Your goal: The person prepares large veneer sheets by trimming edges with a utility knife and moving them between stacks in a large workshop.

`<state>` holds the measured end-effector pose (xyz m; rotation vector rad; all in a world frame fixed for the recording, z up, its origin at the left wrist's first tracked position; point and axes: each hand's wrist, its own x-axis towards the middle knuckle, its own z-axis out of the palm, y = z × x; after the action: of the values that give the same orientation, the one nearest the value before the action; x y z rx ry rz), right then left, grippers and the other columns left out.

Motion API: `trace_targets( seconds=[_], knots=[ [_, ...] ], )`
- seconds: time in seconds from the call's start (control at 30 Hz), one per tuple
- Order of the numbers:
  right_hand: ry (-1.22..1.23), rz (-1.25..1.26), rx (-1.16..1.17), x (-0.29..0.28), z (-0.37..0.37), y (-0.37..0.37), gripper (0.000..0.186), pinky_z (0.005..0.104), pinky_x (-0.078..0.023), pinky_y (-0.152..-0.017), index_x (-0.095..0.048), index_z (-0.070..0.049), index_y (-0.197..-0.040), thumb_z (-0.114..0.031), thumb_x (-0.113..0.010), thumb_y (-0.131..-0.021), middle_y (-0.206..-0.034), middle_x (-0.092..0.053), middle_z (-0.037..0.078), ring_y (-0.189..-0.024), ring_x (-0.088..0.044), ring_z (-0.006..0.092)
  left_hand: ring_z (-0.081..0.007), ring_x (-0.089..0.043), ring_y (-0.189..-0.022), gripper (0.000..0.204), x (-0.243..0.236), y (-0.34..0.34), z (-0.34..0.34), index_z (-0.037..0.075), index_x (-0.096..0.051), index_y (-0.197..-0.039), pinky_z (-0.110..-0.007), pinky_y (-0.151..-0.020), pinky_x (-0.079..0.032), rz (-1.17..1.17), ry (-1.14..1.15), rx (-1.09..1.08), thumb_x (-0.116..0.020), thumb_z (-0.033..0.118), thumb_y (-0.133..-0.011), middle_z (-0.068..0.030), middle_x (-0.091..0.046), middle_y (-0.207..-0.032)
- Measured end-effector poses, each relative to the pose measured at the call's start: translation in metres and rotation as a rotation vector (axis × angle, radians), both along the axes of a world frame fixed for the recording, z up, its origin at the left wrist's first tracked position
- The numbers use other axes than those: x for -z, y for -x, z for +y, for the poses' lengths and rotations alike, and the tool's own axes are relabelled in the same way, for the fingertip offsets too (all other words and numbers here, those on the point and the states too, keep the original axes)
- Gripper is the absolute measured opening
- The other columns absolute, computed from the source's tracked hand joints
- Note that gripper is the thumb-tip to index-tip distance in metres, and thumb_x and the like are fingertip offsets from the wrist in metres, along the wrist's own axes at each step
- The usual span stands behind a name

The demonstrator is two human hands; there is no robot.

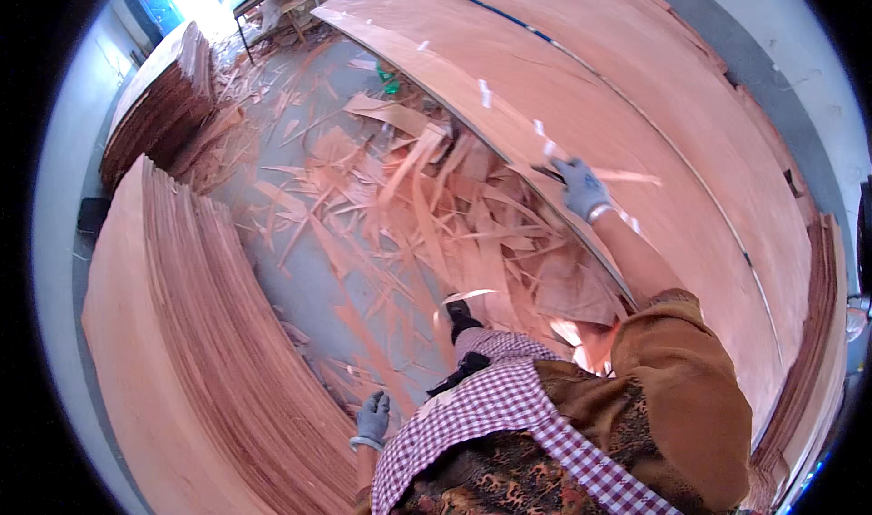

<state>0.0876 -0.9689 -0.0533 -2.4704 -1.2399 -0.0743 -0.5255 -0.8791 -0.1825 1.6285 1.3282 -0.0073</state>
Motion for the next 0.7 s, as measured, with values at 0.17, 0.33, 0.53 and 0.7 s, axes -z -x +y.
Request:
trace_targets(
  seconds=[0.17,0.33,0.53,0.7],
  knots=[
    [0.311,0.224,-0.125,-0.002,0.067,0.024,0.011,0.0431,-0.048,-0.07,-0.058,-0.006,-0.079,-0.015,-0.058,-0.073,-0.08,-0.062,0.016,-0.079,-0.06,0.0358,-0.0163,-0.06,-0.082,0.025,0.108,0.082,0.052,0.003,-0.061,-0.109,-0.03,-0.072,-0.048,0.226,0.06,0.062,-0.056,0.018,-0.089,-0.0059,-0.066,-0.094],
    [0.301,0.813,-0.486,-0.022,0.248,0.099,0.015,0.0394,-0.047,-0.067,-0.059,-0.004,-0.081,-0.016,-0.063,-0.074,-0.076,-0.061,0.017,-0.074,-0.06,0.0335,-0.0152,-0.061,-0.086,0.024,0.082,0.092,0.106,0.004,-0.062,-0.109,-0.029,-0.075,-0.049,0.453,0.195,-0.01,-0.056,0.007,-0.085,-0.0037,-0.066,-0.099],
    [0.3,0.606,-0.497,-0.005,0.419,0.093,0.023,0.0409,-0.048,-0.074,-0.057,-0.005,-0.094,-0.021,-0.063,-0.079,-0.089,-0.063,0.019,-0.087,-0.062,0.0351,-0.0156,-0.061,-0.087,0.026,0.075,0.067,0.294,0.003,-0.062,-0.109,-0.029,-0.077,-0.049,0.261,0.248,-0.272,-0.055,0.004,-0.084,-0.0044,-0.066,-0.1],
    [0.408,0.661,-0.19,0.006,0.508,0.079,0.031,0.0431,-0.049,-0.07,-0.062,-0.004,-0.083,-0.034,-0.053,-0.083,-0.087,-0.063,0.021,-0.08,-0.062,0.0346,-0.0159,-0.061,-0.088,0.027,0.07,0.028,0.514,0.002,-0.062,-0.109,-0.029,-0.078,-0.049,0.164,0.193,-0.135,-0.053,0.002,-0.083,-0.005,-0.066,-0.101]
  ],
)
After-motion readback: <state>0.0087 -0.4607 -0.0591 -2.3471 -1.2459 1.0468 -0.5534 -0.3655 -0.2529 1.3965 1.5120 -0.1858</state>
